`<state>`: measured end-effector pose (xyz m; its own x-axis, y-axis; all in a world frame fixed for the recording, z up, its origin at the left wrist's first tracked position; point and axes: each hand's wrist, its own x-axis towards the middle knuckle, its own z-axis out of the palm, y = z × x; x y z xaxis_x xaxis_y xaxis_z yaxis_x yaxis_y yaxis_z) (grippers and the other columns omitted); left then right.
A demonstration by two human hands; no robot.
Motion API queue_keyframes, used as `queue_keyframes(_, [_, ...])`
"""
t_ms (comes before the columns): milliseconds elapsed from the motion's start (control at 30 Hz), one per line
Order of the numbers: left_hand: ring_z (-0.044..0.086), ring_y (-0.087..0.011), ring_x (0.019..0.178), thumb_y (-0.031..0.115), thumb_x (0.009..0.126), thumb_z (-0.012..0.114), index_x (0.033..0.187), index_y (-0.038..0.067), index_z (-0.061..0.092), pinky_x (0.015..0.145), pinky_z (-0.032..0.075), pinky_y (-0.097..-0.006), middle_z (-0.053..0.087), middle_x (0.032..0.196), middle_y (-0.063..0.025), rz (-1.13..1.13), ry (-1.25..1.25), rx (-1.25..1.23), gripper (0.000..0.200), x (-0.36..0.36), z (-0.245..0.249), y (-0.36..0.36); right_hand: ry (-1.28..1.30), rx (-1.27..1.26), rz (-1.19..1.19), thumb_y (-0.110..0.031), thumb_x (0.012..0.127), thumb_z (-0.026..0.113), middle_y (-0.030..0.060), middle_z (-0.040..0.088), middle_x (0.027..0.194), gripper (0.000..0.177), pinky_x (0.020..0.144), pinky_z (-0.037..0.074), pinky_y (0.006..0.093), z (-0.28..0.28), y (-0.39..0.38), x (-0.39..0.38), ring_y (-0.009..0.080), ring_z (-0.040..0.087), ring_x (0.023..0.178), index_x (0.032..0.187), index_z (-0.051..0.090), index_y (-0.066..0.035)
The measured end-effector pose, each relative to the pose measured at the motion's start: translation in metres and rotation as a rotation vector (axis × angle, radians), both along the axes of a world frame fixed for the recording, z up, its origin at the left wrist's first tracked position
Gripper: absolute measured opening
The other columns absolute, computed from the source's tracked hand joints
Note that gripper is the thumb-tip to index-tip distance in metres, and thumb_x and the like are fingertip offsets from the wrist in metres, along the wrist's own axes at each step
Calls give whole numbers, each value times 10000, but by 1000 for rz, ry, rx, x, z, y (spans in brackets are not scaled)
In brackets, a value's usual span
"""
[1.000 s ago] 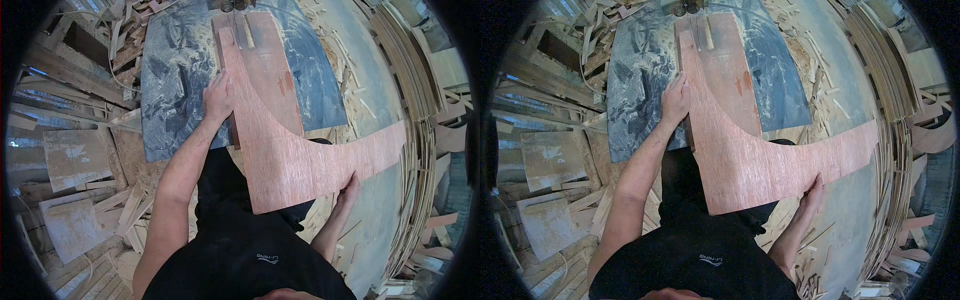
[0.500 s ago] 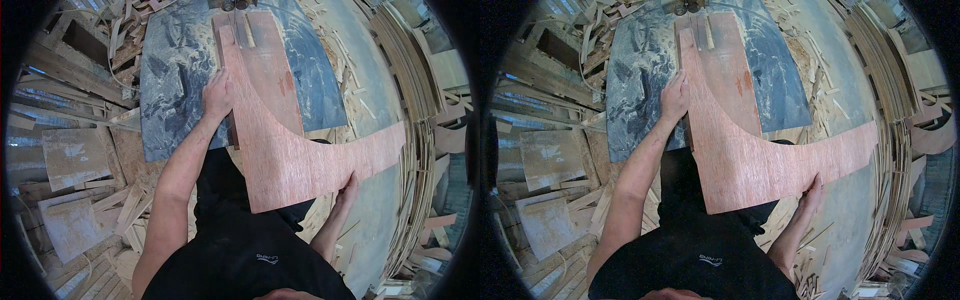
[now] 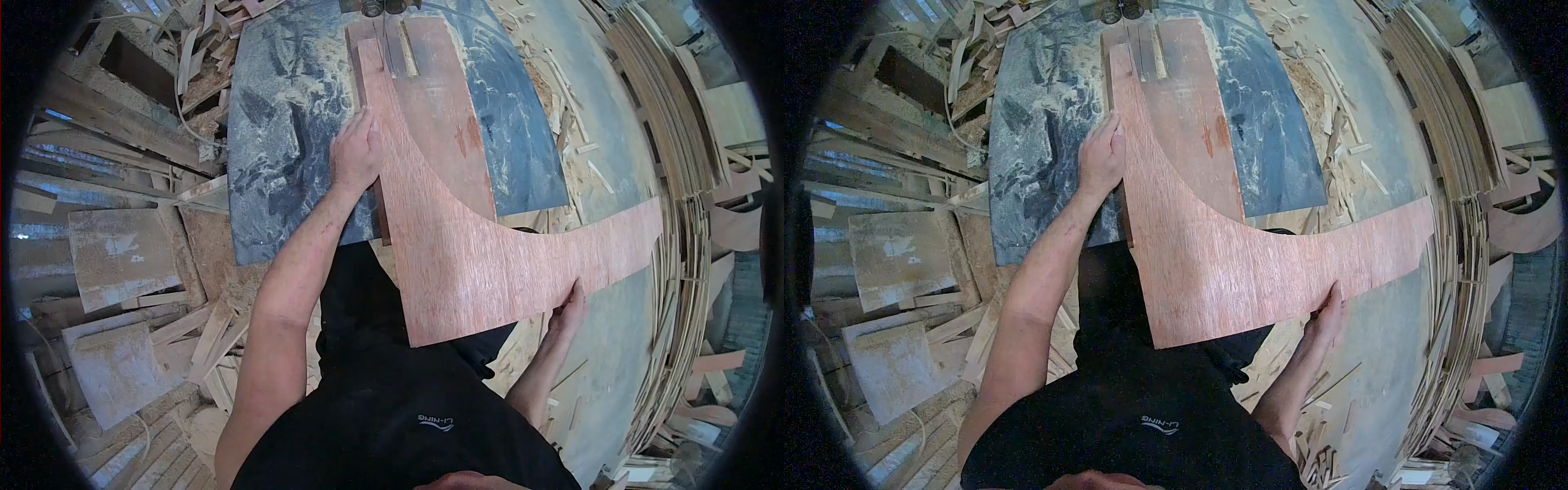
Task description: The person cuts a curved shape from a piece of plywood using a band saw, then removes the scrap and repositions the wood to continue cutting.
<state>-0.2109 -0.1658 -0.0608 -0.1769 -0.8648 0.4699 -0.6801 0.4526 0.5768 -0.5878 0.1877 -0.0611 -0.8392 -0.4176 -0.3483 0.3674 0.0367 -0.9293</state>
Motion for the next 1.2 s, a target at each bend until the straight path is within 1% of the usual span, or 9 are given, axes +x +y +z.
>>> queue_keyframes(200, [532,-365,1259,194,975,462,1298,-36,560,1050,422,-440,568,1344,-224,-4,18,32,409,0,1,-2,1,-4,6,-249,982,590,144,612,1276,452,879,536,369,-1,0,-1,228,627,1092,1355,508,-8])
queue_keyframes(300, [532,-365,1261,194,973,464,1297,-36,562,1054,419,-439,565,1348,-226,-12,33,37,409,0,1,-4,-31,-44,4,-255,975,602,143,612,1274,459,870,542,376,-4,-1,-3,232,631,1079,1354,510,-12])
queue_keyframes(400, [535,-366,1257,196,971,467,1296,-36,565,1054,420,-438,567,1345,-228,-4,41,28,411,0,1,-5,-10,9,1,-261,971,613,138,615,1261,447,854,550,388,3,-3,3,236,635,1065,1331,522,-11])
queue_keyframes(500, [538,-367,1254,202,974,467,1296,-36,565,1054,421,-436,570,1341,-230,-12,49,20,413,0,1,-6,9,-3,5,-244,995,571,162,609,1282,446,900,541,388,1,-3,2,253,628,1109,1313,519,65])
queue_keyframes(700, [539,-372,1250,211,976,469,1297,-36,567,1053,424,-438,575,1334,-230,-8,47,16,416,0,1,-10,13,2,-3,-241,987,594,148,617,1269,437,888,547,370,13,-10,15,235,636,1094,1327,516,22])
queue_keyframes(800, [540,-372,1248,209,975,468,1299,-31,568,1052,426,-438,578,1331,-227,-6,44,11,415,0,-1,-12,3,-15,2,-268,955,652,116,624,1229,418,800,567,383,8,-7,10,223,642,1038,1297,530,-62])
queue_keyframes(1100, [538,-356,1252,215,973,462,1301,-18,570,1042,432,-434,573,1344,-211,4,36,21,416,1,-2,-18,-50,44,48,-271,952,655,110,614,1259,463,818,557,368,8,-8,9,225,635,1068,1345,501,-81])
queue_keyframes(1200, [539,-356,1250,210,971,457,1302,-16,568,1036,436,-434,574,1344,-208,2,38,21,416,1,-1,-18,-48,35,20,-266,953,651,105,609,1274,490,822,556,366,7,-10,11,225,633,1080,1372,480,-81])
